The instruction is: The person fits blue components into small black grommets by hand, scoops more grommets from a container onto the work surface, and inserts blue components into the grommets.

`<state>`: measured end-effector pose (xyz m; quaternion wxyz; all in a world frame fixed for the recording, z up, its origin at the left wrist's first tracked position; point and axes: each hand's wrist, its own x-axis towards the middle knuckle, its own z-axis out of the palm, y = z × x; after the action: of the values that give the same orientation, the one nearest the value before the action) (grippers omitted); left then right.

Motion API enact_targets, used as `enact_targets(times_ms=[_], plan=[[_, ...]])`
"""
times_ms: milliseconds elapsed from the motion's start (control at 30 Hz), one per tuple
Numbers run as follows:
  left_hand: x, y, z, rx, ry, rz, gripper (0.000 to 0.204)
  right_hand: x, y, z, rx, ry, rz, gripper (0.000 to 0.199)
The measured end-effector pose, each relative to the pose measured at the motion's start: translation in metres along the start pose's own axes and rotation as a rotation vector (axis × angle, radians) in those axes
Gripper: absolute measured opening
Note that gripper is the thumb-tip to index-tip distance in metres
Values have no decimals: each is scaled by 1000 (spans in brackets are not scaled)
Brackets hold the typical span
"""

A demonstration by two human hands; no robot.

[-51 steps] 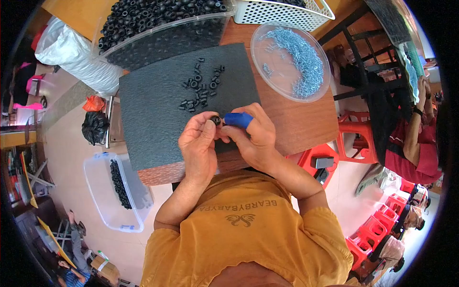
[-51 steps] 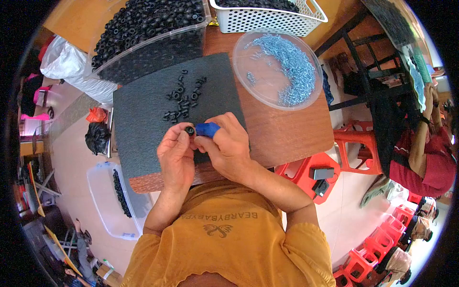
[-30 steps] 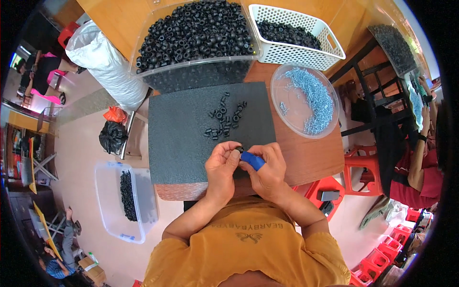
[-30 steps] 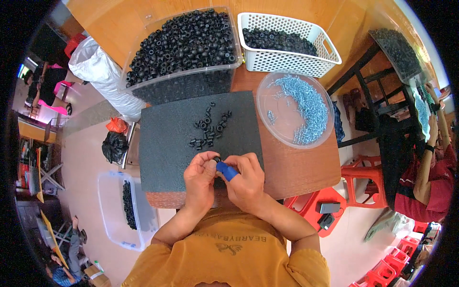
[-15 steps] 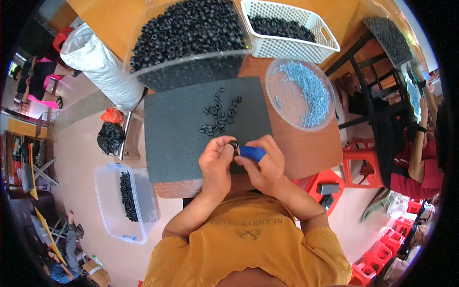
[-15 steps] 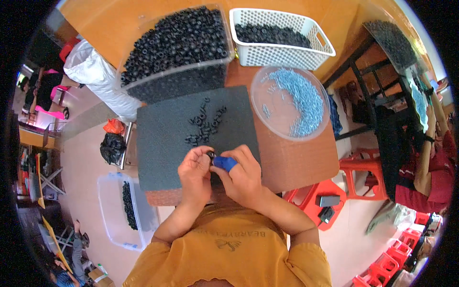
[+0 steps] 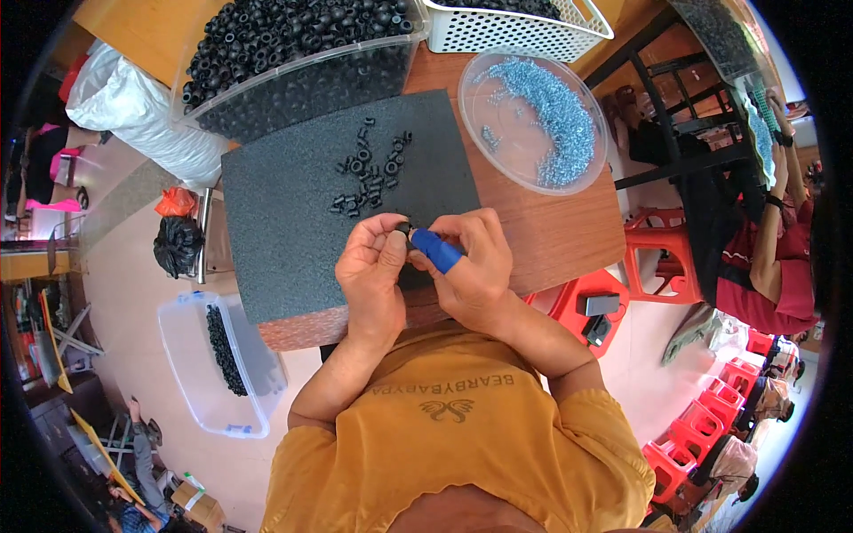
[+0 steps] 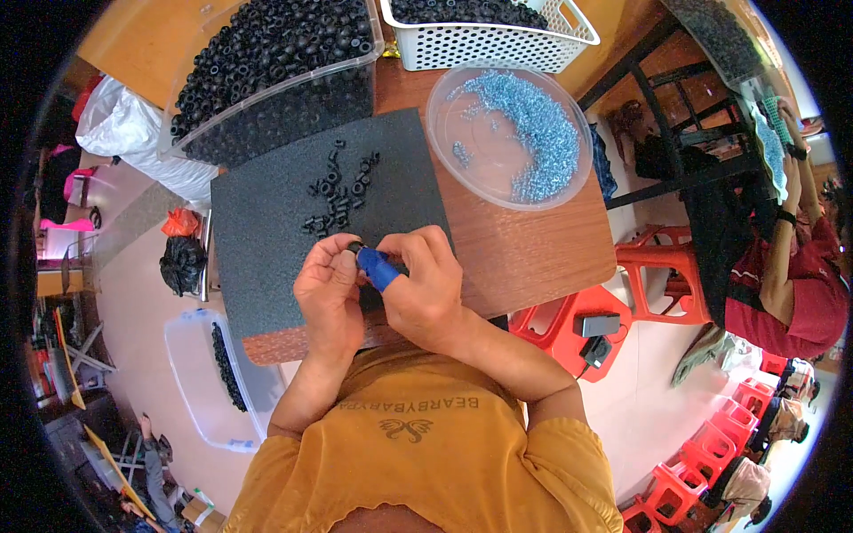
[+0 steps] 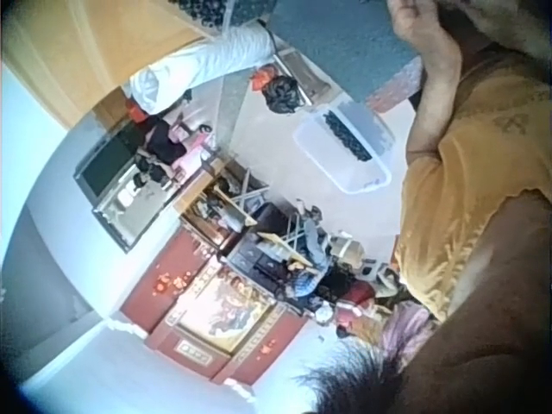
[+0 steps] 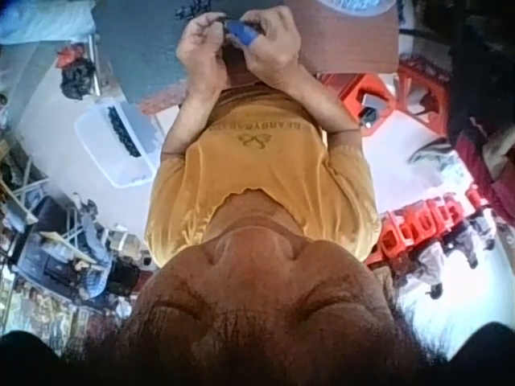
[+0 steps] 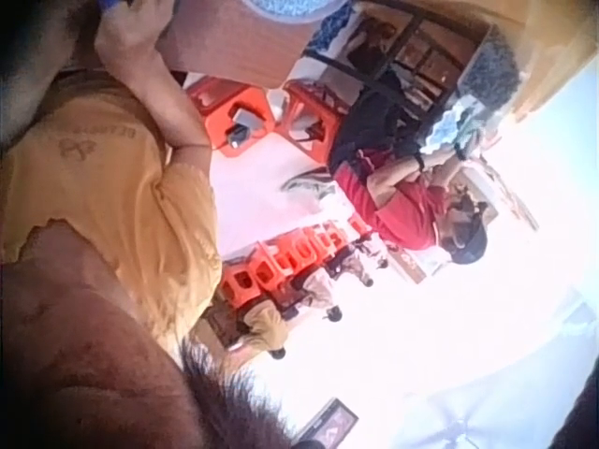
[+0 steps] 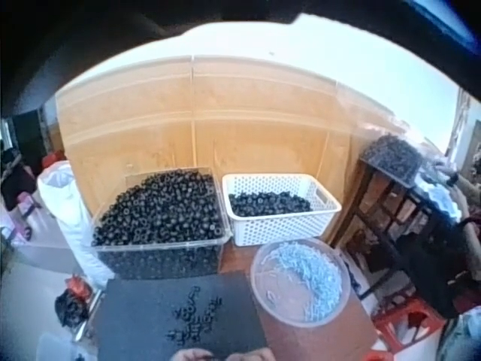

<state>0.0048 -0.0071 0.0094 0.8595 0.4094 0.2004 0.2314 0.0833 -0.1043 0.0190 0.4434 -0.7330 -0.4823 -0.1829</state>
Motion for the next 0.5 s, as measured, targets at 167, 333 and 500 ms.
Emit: enact_targets(times_ms=[167, 333, 500], plan=[[-2, -4, 0, 41, 86, 53, 18, 1, -4, -1, 65, -28, 62, 23], [-4, -14, -6, 103, 77, 118, 22, 2, -1, 0, 170, -41, 81, 20], [2, -7, -10, -186, -3, -106, 21, 2, -2, -11, 287, -147, 320, 15]])
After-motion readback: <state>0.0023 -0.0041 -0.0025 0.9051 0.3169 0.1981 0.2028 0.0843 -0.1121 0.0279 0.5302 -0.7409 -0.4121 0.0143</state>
